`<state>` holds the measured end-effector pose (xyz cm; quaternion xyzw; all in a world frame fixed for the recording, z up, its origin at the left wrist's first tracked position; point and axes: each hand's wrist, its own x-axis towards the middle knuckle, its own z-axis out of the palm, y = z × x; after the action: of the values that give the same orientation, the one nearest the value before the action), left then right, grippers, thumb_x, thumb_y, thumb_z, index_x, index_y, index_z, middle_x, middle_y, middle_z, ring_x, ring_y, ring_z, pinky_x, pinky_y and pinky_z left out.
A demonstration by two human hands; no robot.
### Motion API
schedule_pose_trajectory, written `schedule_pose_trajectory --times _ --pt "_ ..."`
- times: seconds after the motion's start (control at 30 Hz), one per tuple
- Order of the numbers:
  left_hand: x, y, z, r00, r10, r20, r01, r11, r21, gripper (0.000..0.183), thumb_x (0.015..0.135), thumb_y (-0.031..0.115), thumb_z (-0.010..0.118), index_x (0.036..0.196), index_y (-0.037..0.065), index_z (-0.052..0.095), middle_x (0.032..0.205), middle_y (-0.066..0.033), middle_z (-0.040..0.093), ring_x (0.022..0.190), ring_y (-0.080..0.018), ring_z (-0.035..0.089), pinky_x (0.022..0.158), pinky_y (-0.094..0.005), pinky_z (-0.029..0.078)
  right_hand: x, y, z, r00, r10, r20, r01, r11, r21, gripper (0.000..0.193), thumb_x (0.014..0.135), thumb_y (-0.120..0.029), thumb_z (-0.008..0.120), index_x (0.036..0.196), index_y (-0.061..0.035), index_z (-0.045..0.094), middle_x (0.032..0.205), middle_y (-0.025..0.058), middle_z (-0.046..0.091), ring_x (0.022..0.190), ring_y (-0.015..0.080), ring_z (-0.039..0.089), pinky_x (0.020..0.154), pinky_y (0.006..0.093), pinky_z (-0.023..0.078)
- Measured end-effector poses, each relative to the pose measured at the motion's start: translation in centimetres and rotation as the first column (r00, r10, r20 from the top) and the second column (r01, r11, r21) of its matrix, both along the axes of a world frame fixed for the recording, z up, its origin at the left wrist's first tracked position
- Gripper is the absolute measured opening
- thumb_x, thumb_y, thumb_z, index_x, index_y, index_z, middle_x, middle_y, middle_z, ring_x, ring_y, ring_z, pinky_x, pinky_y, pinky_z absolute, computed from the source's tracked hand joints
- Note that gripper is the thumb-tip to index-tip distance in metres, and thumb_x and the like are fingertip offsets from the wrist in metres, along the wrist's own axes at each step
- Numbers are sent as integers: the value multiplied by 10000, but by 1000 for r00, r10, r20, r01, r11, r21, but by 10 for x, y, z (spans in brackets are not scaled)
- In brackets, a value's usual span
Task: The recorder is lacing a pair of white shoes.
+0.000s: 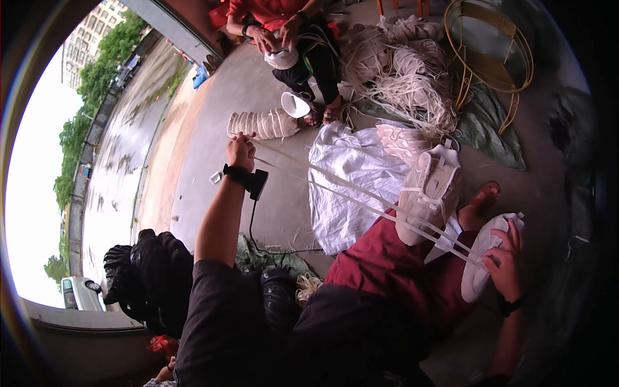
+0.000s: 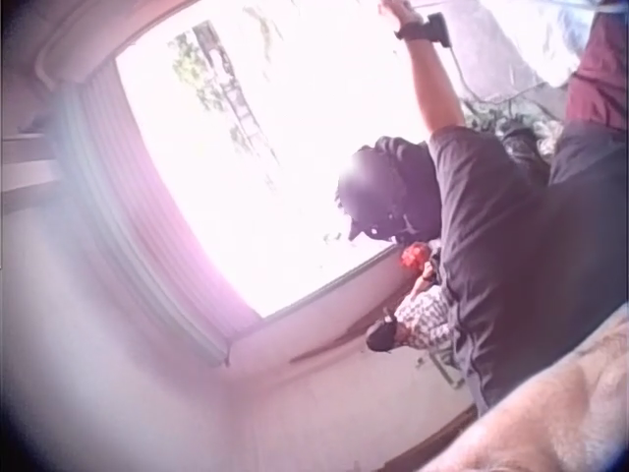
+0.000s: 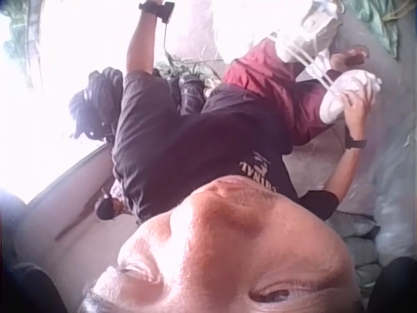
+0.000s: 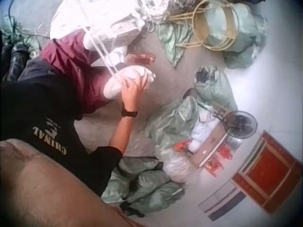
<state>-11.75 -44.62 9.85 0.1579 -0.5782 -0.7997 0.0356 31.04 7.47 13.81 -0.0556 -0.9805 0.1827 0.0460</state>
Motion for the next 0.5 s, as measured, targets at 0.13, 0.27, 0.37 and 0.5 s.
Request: schedule_pose_trajectory --times 0.13,0.27,0.37,0.5 --pt "-13 -17 -17 998 8 56 -12 998 62 145 1010 169 430 880 107 447 845 -111 638 421 -63 309 375 -236 238 -4 -8 -2 1000 -7 4 7 1000 -9 92 677 -26 747 693 -54 660 1236 82 559 1393 377 283 1132 530 200" --pt "-18 -41 -32 1000 2 19 -4 997 73 142 1006 171 444 881 105 457 831 -97 628 419 -61 312 372 -235 245 -19 -8 -6 1000 12 3 -12 1000 3 78 698 -51 740 703 -55 662 1217 79 563 1384 376 297 1132 529 201" --pt "-13 -23 -24 1000 22 1 -22 999 32 145 1016 137 382 928 114 495 824 -76 617 442 -54 281 408 -223 237 -18 -1 -15 1000 14 -12 -14 1000 1 86 690 -61 751 701 -61 666 1213 74 562 1381 373 301 1134 527 199" --pt "-12 -17 -20 1000 15 2 -15 999 35 146 1021 148 383 929 113 492 849 -84 629 443 -57 274 419 -219 245 -13 1 -13 1000 2 11 -2 1000 17 91 678 -68 760 691 -70 670 1218 69 560 1381 374 298 1136 535 192"
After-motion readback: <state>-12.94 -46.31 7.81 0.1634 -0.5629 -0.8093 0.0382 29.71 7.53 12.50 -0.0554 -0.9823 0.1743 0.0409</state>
